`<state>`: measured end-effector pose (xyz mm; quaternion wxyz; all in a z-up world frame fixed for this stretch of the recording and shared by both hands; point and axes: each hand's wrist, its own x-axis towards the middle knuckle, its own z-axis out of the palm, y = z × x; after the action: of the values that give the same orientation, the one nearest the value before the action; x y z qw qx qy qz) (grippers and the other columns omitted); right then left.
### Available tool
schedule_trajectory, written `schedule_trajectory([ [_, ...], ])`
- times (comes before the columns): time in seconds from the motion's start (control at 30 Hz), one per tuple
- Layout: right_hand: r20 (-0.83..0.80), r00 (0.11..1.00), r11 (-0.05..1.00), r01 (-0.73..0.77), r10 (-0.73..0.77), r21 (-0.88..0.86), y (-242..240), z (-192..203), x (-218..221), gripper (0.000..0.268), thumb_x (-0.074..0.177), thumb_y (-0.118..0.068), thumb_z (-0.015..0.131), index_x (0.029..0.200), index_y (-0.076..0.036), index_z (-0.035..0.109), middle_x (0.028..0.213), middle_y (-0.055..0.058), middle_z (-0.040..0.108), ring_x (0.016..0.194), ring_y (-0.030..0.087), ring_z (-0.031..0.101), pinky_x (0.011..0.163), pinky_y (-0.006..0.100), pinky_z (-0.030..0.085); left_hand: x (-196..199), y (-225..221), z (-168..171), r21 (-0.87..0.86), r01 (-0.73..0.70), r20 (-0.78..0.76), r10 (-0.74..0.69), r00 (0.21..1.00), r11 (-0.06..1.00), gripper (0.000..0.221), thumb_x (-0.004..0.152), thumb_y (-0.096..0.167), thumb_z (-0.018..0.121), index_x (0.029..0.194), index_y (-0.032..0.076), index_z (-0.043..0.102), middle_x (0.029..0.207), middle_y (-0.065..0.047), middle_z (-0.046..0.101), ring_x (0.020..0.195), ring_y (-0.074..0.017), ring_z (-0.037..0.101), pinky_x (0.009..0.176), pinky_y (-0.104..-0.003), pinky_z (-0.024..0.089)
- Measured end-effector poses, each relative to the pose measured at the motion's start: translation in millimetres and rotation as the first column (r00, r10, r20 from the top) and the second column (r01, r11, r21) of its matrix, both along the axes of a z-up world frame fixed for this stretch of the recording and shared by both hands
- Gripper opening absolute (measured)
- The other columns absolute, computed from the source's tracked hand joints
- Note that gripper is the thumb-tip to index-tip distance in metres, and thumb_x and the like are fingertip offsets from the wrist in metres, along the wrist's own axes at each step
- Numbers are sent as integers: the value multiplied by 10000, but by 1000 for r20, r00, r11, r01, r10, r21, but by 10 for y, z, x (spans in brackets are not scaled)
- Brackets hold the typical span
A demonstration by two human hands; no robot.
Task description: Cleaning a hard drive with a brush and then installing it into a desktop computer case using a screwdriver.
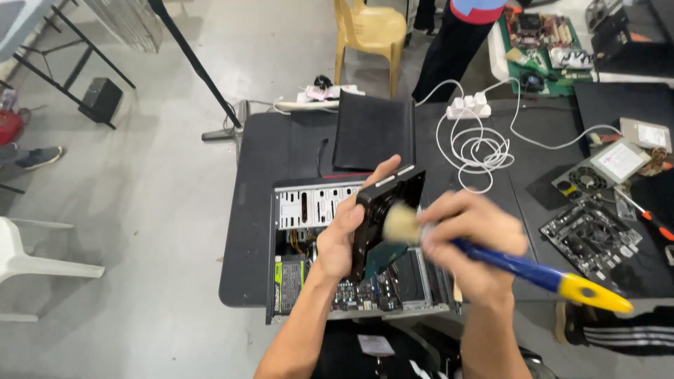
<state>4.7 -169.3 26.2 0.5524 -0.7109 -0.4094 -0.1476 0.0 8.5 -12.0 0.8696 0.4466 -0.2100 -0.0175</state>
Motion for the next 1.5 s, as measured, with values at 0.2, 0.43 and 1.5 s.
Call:
schedule_trajectory([
  [0.2,9,982,970,-186,187,155,148,54,-153,171,866,9,598,695,-1,588,821,143,583,639,270,537,651,341,457,-8,-21,52,-240,164,-60,-184,981,957,884,981,463,636,1643,-20,305,1341,-133,655,1118,-168,650,1026,-299,467],
  [0.43,-16,974,942,221,-225,252,40,-115,-72,132,718,-81,635,612,-48,563,725,124,607,676,250,559,663,318,445,-45,-84,61,-168,15,0,-15,1000,986,848,945,437,564,1586,-76,353,1206,-141,616,1033,-187,582,944,-339,432],
  [1.5,-361,924,982,-61,124,181,-470,-1112,276,210,757,-221,767,627,-85,674,755,119,723,662,207,642,608,305,491,-358,202,-261,-328,-515,-536,293,792,792,645,982,311,423,1470,-103,503,1417,-307,590,1244,-370,613,1077,-498,489],
])
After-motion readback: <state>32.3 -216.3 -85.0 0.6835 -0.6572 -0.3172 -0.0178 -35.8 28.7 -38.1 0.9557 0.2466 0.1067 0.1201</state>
